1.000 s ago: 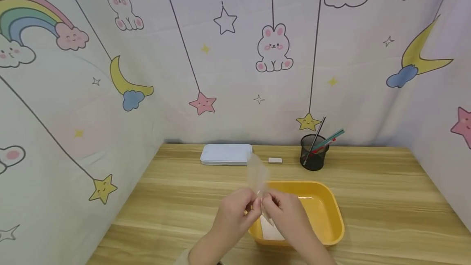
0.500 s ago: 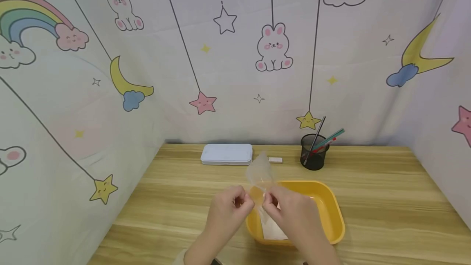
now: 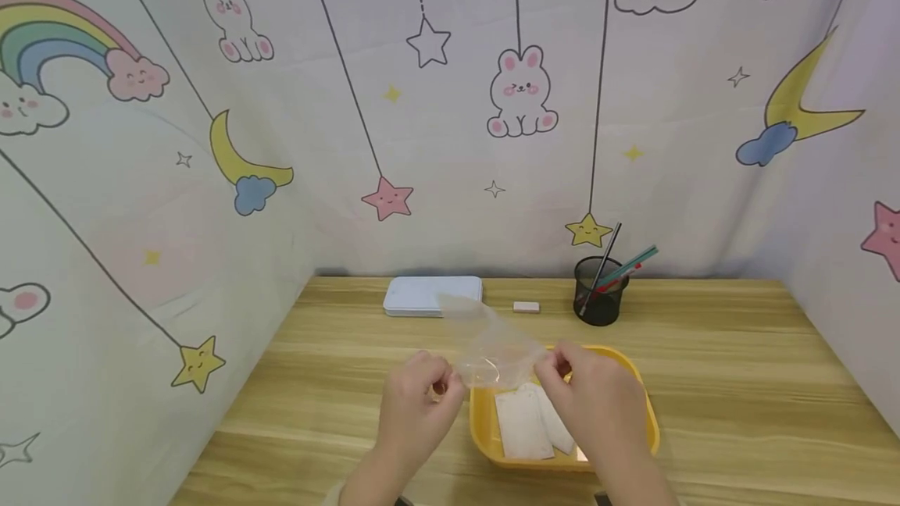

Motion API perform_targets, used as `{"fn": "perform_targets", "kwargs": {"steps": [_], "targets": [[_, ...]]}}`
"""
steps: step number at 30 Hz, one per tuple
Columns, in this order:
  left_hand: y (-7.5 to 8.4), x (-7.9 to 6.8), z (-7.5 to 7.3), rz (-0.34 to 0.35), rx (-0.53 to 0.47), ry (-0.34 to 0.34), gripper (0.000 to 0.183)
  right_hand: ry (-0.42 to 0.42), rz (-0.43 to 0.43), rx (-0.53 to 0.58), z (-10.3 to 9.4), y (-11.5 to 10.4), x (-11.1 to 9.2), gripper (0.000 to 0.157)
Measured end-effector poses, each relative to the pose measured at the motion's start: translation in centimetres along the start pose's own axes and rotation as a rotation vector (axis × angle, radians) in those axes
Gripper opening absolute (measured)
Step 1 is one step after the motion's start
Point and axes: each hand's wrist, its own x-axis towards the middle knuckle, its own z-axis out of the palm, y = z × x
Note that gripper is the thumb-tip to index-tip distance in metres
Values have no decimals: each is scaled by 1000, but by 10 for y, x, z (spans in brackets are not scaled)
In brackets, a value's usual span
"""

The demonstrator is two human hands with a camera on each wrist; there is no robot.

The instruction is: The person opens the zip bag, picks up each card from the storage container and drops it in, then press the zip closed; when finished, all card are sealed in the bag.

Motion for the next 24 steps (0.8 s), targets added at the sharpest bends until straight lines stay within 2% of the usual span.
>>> {"fn": "perform_targets", "kwargs": {"steps": [4, 6, 8, 15, 22, 24], "targets": [[3, 1, 6, 189, -49, -1, 22, -19, 65, 56, 2, -4, -2, 21], [6, 1, 9, 247, -69, -22, 21, -59, 90, 104, 4, -8, -3, 19], [8, 2, 11, 273, -75, -37, 20, -104, 109, 148, 6, -13, -4, 15], [16, 2, 14, 264, -59, -73, 21, -208, 122, 248, 14, -26, -6, 12], [17, 3, 12, 234, -58, -88, 19, -218, -24, 404, 18, -27, -7, 23], [18, 3, 11, 229, -63, -92, 19, -229, -31, 412, 19, -26, -7, 25]]}}
